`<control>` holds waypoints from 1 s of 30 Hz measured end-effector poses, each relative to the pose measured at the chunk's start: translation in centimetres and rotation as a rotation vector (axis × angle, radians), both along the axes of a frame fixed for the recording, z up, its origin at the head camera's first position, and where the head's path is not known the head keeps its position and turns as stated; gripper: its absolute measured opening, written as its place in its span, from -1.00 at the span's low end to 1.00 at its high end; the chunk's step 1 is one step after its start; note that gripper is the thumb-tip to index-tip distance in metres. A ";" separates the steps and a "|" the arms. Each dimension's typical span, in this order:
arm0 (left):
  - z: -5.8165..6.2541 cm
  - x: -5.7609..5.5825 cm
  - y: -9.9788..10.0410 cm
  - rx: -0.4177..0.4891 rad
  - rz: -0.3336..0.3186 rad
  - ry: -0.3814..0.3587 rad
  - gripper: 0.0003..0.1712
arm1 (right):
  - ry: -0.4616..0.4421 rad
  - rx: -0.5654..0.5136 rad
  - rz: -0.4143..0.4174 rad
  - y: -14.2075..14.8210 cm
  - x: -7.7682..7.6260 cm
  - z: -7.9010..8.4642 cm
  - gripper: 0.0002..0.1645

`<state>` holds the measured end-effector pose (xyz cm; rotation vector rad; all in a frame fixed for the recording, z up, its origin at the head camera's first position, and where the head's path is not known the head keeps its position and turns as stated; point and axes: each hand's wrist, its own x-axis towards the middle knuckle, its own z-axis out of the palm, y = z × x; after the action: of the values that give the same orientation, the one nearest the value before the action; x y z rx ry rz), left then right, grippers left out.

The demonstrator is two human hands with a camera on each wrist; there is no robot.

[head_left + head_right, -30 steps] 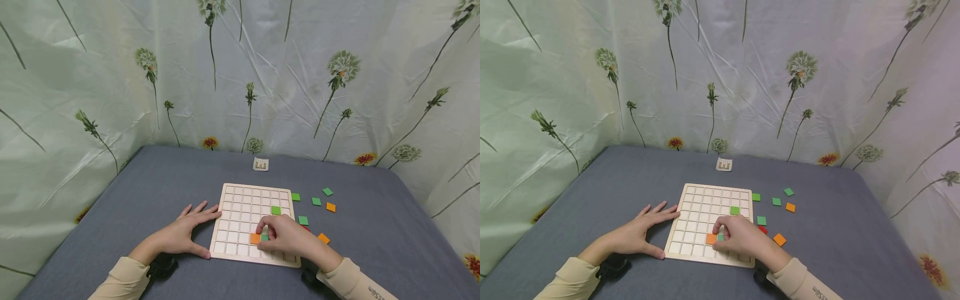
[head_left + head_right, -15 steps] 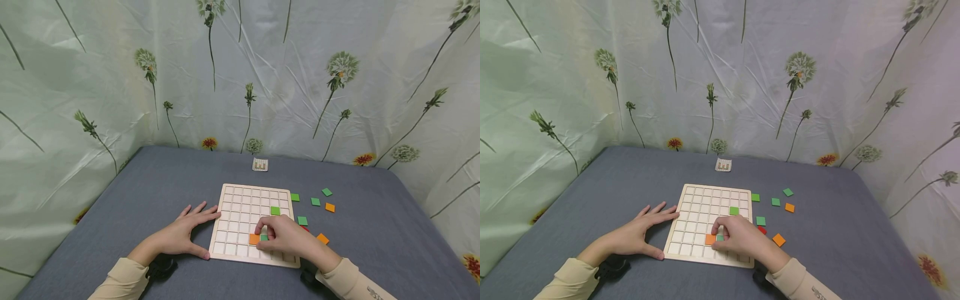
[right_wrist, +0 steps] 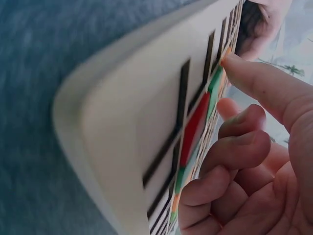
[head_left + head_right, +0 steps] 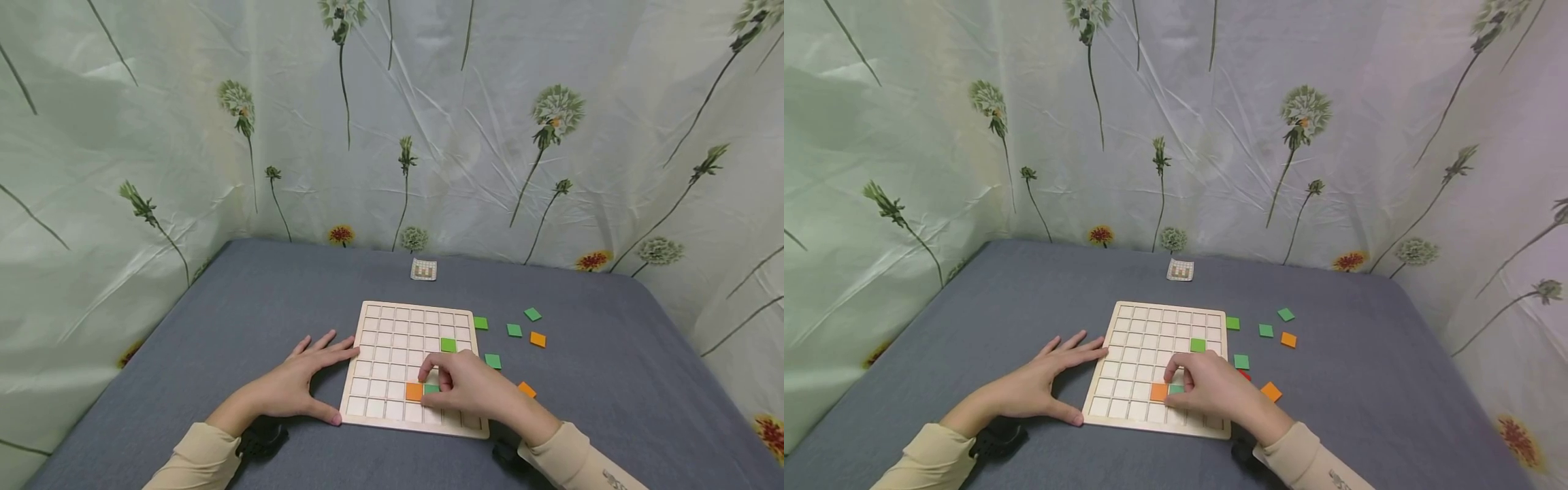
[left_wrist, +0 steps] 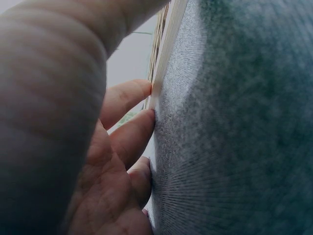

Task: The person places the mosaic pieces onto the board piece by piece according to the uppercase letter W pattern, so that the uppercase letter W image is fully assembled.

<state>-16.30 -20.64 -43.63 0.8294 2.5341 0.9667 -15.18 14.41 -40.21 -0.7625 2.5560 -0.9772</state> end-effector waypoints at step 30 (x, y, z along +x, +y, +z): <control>0.2 0.0 -0.1 -0.003 0.003 0.005 0.25 | 0.037 0.060 -0.265 11.0 -3.3 -0.2 -0.66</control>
<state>-16.29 -20.70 -43.45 0.8288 2.5412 0.9630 -18.45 25.41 -40.38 -0.4363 2.7550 -0.9642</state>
